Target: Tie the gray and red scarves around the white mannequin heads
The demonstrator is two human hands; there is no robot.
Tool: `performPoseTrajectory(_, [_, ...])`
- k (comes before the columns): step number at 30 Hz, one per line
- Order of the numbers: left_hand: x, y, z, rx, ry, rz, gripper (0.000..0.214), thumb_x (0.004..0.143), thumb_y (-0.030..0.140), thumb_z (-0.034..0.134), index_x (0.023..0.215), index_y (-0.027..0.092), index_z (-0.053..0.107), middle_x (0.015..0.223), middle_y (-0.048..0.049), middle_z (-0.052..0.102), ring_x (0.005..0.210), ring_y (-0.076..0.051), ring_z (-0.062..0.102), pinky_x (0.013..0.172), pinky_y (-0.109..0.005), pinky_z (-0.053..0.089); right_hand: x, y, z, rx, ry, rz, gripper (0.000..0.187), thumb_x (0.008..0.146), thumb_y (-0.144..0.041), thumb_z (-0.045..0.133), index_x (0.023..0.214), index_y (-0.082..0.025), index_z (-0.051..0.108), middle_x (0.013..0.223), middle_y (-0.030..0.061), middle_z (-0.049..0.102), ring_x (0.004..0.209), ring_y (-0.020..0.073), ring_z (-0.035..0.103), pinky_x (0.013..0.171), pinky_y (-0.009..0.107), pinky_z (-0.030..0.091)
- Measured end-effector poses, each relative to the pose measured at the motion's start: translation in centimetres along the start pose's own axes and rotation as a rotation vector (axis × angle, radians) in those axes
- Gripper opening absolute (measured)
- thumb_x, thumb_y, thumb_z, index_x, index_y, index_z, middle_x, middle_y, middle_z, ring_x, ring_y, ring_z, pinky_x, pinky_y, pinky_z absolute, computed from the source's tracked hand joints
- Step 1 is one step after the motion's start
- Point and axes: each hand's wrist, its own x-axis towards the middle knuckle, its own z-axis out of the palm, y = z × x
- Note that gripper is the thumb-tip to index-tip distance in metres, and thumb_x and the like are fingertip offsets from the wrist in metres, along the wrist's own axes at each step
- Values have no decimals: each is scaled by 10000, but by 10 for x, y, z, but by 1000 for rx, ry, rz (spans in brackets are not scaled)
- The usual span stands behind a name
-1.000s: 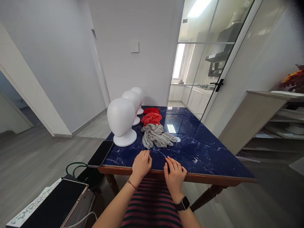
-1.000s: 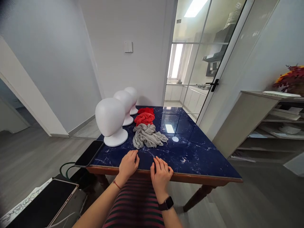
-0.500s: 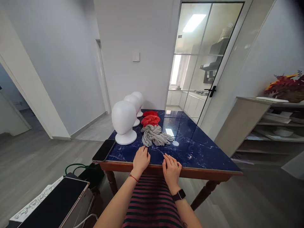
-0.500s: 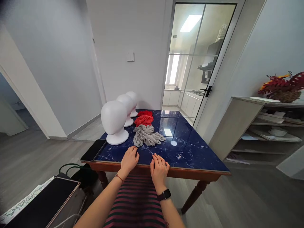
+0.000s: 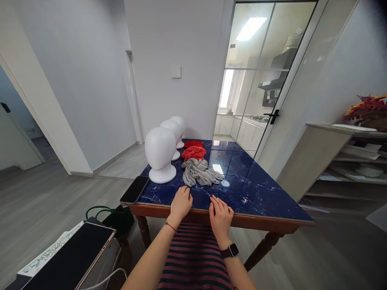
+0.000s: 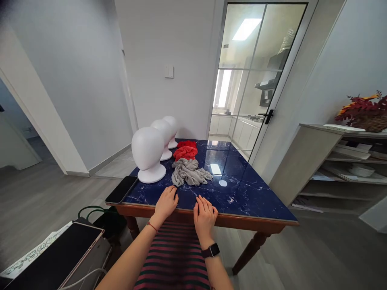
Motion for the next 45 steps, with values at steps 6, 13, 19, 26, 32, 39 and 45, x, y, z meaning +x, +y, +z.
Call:
performPoseTrajectory(6, [0,1,-1,15,-19,-20,239,866,165,382,1026,153,559,1068,-109,575,1049,-226,508,906,-371,430,0,1,-1,-4,2,-22,299,941,-280,396,1109,-209,633,1149,58,657,1047,204,560,910,370,267])
performPoseTrajectory(13, [-1,2,-3,17,-22,-24,233,873,172,380,1015,169,565,1074,-99,579,1062,-217,510,908,-356,432,-2,2,-1,-10,-5,-20,306,944,-294,392,1120,-213,629,1163,54,651,1067,198,553,925,360,265])
performPoseTrajectory(19, [0,1,0,12,-23,-35,226,872,174,384,1000,174,571,1075,-96,580,1086,-213,507,919,-350,426,-2,2,-1,-8,-14,-22,308,946,-297,385,1121,-214,626,1156,52,654,1071,199,553,930,364,266])
performPoseTrajectory(26, [-1,0,1,9,-25,-36,229,868,170,386,1005,174,569,1080,-99,576,1083,-214,508,919,-348,425,-2,3,-1,-11,-14,-28,324,948,-303,373,1129,-208,625,1161,67,651,1071,207,553,929,371,266])
performPoseTrajectory(32, [-1,0,2,15,-25,-40,246,865,170,385,1030,167,568,1077,-102,577,1072,-219,507,921,-353,422,-1,3,-2,-7,-11,-26,311,947,-297,382,1120,-214,626,1160,54,653,1075,208,552,920,372,274])
performPoseTrajectory(39, [0,-3,3,-45,-34,-33,275,860,176,396,1068,158,574,1113,-111,574,1078,-228,506,940,-371,416,-1,-1,-5,-18,-41,-3,316,949,-300,372,1114,-208,626,1157,66,652,1075,213,553,921,379,284])
performPoseTrajectory(45, [18,-31,-7,-299,-157,0,265,805,166,493,1043,151,609,1097,-94,610,1035,-194,556,937,-327,432,33,-1,-24,-117,-297,-59,258,913,-309,434,1003,-207,654,1036,72,684,953,226,591,782,341,358])
